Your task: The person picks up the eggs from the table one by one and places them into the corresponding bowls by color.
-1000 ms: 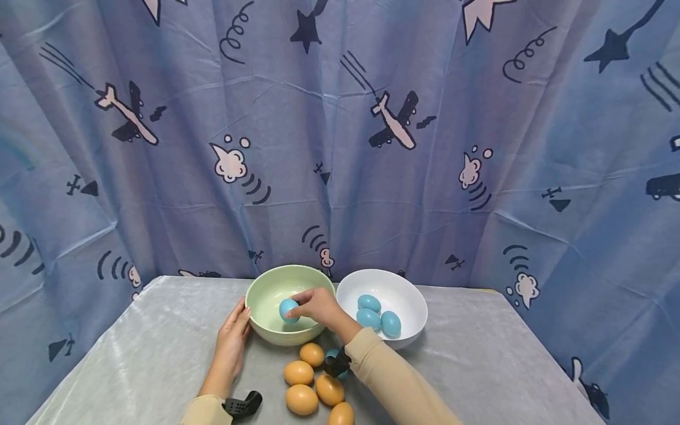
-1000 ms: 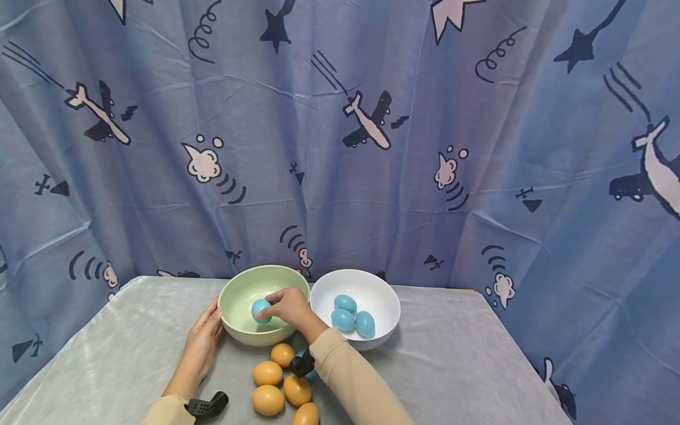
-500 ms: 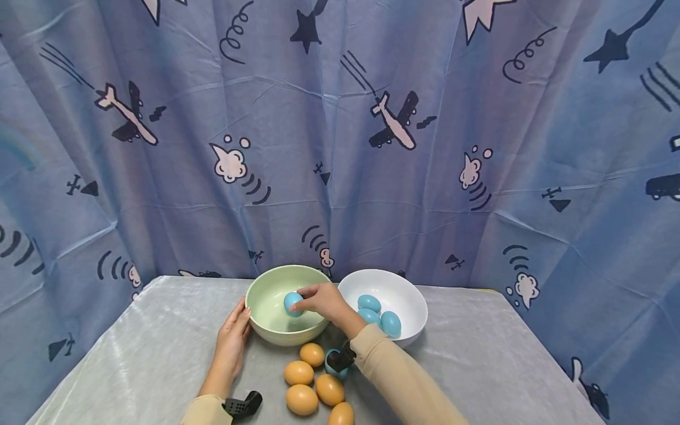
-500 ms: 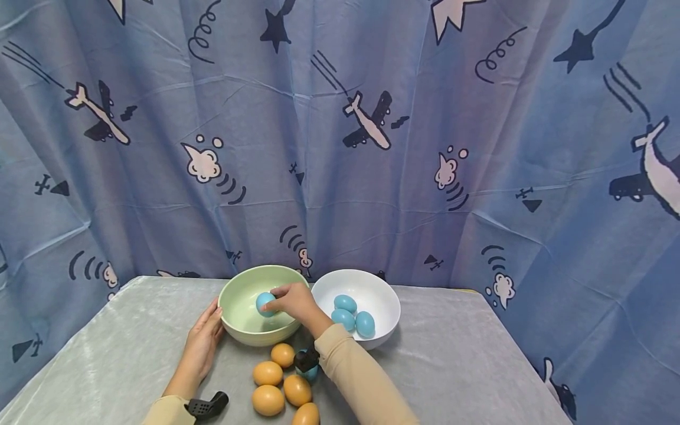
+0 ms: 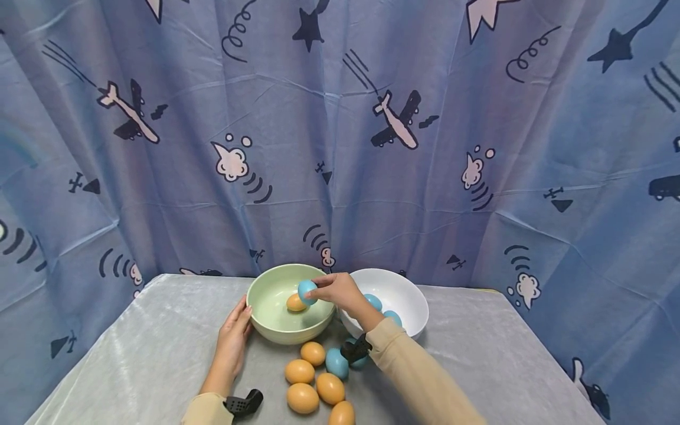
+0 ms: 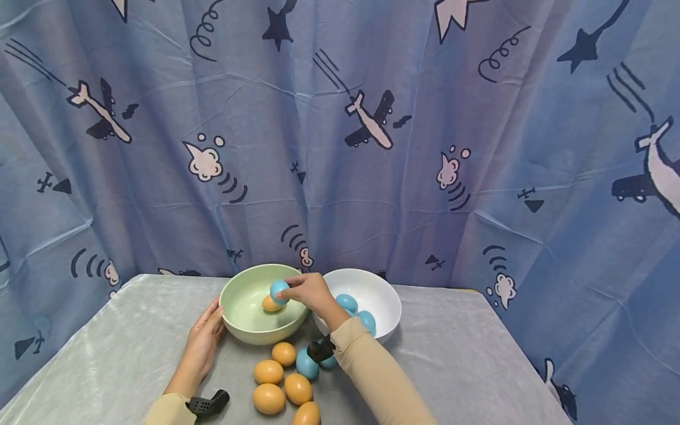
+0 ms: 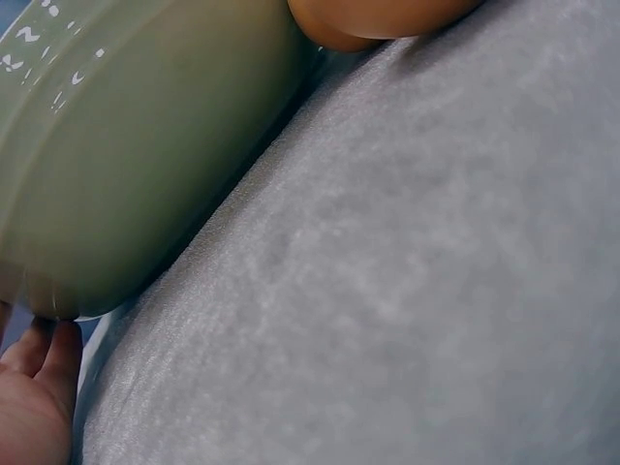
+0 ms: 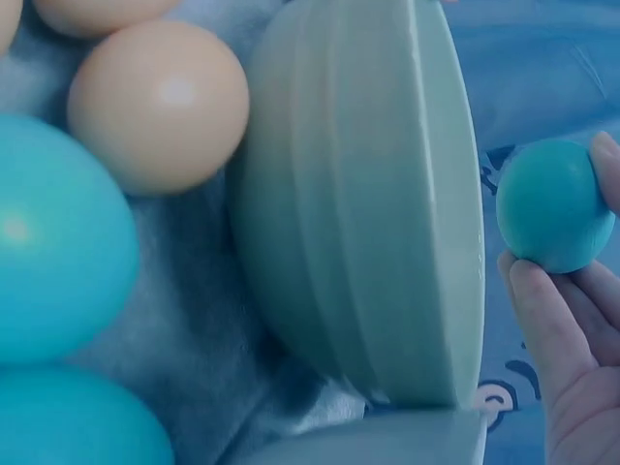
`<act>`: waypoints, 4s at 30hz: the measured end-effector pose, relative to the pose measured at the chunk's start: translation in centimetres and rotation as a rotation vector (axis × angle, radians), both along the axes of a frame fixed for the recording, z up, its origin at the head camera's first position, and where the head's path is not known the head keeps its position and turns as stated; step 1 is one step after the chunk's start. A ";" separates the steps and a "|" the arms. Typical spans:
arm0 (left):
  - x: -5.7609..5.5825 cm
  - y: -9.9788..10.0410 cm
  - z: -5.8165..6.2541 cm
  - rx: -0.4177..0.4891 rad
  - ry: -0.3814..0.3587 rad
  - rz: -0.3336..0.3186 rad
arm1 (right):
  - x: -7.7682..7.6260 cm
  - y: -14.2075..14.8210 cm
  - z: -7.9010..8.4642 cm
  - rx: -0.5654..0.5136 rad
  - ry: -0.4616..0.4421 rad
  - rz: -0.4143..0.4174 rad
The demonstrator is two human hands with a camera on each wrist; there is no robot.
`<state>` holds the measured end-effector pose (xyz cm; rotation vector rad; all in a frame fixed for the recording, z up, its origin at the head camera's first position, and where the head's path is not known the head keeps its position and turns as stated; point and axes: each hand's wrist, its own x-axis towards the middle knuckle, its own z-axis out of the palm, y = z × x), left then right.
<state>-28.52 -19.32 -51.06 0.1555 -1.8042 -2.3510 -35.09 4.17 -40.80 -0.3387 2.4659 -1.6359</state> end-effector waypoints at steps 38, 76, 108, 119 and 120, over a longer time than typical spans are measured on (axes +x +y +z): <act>0.0 0.0 0.0 -0.002 -0.001 0.000 | -0.8 7.4 -1.3 -0.052 -0.077 -0.182; -0.1 0.0 -0.2 0.004 -0.004 0.004 | -1.9 8.0 -3.8 0.312 0.038 -0.196; -0.3 -0.1 -0.1 0.000 -0.010 0.016 | 6.8 9.3 -0.2 -0.050 0.046 -0.052; -0.1 -0.3 -0.1 0.006 -0.011 0.015 | 11.3 10.2 -1.4 -0.135 -0.046 0.131; -0.1 -0.3 -0.1 0.008 -0.015 0.017 | 11.5 10.2 -1.7 -0.138 -0.054 0.150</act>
